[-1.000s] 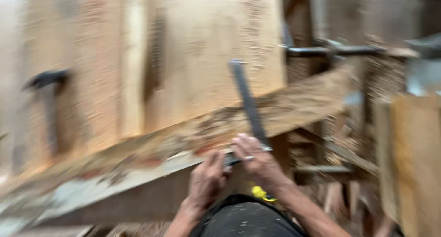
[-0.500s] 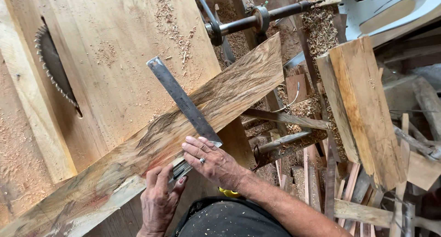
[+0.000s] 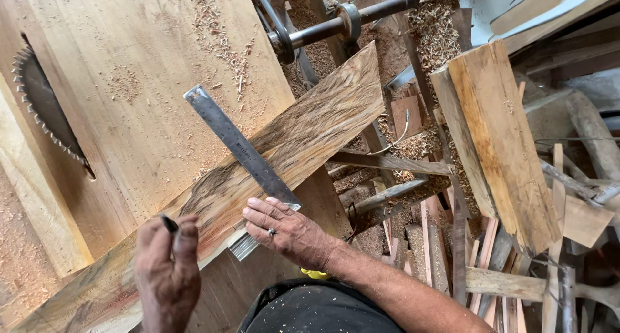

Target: The person measures a long wooden plank with a tape measure and marks measurement lines on it using a marker, at times using an L-shaped square as a straightedge. They reposition the tape along the plank to mark multiple locations, then set the tape down and reach toward scrap wood beside the bench.

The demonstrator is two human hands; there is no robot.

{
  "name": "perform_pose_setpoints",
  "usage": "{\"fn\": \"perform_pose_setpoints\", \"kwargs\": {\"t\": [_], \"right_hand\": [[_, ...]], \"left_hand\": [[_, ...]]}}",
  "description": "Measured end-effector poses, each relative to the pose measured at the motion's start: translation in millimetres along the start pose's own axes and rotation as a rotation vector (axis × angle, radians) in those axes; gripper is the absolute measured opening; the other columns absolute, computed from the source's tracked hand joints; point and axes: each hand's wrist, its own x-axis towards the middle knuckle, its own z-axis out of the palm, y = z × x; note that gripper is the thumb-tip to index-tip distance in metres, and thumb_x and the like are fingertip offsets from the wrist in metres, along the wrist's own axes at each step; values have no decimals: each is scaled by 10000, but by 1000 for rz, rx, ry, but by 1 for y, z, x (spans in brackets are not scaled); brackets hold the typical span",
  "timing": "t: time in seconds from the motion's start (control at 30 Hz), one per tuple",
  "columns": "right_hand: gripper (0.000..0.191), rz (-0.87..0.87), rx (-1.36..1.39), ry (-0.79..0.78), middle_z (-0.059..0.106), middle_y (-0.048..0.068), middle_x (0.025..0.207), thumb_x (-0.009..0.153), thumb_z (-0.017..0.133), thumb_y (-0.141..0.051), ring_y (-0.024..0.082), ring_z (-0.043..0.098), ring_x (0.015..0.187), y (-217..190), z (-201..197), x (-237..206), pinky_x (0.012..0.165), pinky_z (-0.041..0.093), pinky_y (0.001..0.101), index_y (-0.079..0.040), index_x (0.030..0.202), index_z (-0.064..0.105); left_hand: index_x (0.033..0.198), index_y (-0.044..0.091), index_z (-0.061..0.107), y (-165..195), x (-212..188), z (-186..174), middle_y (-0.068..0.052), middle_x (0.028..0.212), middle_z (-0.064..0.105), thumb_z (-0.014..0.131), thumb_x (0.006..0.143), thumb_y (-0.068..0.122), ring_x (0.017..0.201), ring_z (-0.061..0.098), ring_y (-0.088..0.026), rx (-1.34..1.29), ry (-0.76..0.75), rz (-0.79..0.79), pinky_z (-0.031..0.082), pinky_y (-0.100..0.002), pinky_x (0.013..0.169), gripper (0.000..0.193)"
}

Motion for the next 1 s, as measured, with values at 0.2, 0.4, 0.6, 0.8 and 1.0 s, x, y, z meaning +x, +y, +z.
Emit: {"fn": "perform_pose_setpoints", "kwargs": {"t": [0.2,0.4,0.6,0.8,1.0], "right_hand": [[386,-7,-19,-4,518,153,1533,963,571,-138,317,411,1515,5,-8,1,1294,305,489,-47,1337,602],[394,-32,166,-60,516,184,1419,982,601,-158,348,423,1471,17,0,0,1305,303,513,-7,1346,584],[430,22,106,32,469,142,1569,1079,557,-64,267,417,1499,19,16,-6,1314,323,436,-53,1509,531],[409,5,-15,-96,497,169,1509,1015,556,-150,307,411,1487,20,10,-1,1295,298,472,-35,1407,556],[336,31,70,-14,489,146,1560,1059,523,-168,286,354,1546,20,10,0,1311,275,483,-32,1351,619]], "left_hand": [[1037,58,747,54,77,9,-47,773,730,639,998,285,629,633,-128,-288,-270,-140,511,-295,514,254],[1060,66,753,86,112,57,-62,756,767,678,959,264,629,654,-121,-453,-626,-171,546,-293,556,235],[984,87,755,85,124,82,-15,744,763,637,970,299,627,712,-105,-327,-894,-170,605,-287,564,243],[971,112,746,72,154,80,-60,764,733,633,981,287,612,651,-164,-182,-908,-210,583,-350,526,209],[958,105,690,55,208,61,-40,719,668,602,1029,250,552,587,-117,56,-604,4,529,-313,453,183]]}}
